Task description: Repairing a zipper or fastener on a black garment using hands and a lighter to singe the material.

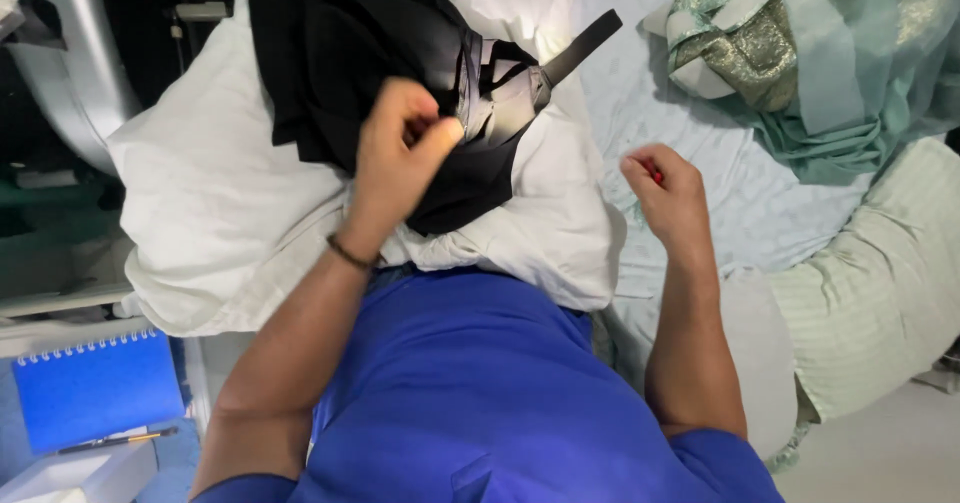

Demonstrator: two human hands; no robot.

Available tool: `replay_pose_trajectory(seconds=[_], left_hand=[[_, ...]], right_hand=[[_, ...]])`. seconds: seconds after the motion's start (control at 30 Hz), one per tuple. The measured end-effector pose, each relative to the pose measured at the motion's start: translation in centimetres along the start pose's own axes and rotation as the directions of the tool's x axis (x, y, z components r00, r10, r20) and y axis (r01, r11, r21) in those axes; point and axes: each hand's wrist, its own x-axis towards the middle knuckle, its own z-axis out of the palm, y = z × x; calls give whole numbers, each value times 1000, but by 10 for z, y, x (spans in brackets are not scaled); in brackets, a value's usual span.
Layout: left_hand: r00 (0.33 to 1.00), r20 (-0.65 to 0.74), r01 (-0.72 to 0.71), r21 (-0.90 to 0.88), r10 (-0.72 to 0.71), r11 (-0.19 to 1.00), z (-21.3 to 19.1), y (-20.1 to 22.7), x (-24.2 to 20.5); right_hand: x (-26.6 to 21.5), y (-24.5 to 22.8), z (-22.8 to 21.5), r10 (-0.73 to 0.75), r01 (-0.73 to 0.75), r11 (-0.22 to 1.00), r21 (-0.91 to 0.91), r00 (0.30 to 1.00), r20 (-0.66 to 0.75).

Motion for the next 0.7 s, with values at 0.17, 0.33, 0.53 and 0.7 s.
replay_pose_trajectory(seconds=[0.17,0.33,0.53,0.7], left_hand=[[960,-12,-280,38,281,959,21,-21,-18],[963,-14,-267,36,268,963,36,-25,-4],[985,-48,-168,-20,167,986,35,-29,4],[988,-64,-146,-167,137,975,31,-31,8]], right_hand=[[15,-107,38,-561,556,823,118,828,13],[27,-138,70,-679,678,734,-54,735,-1],[36,-132,84,-725,723,688,-53,687,-50],[38,-134,84,-709,711,701,50,703,-59]])
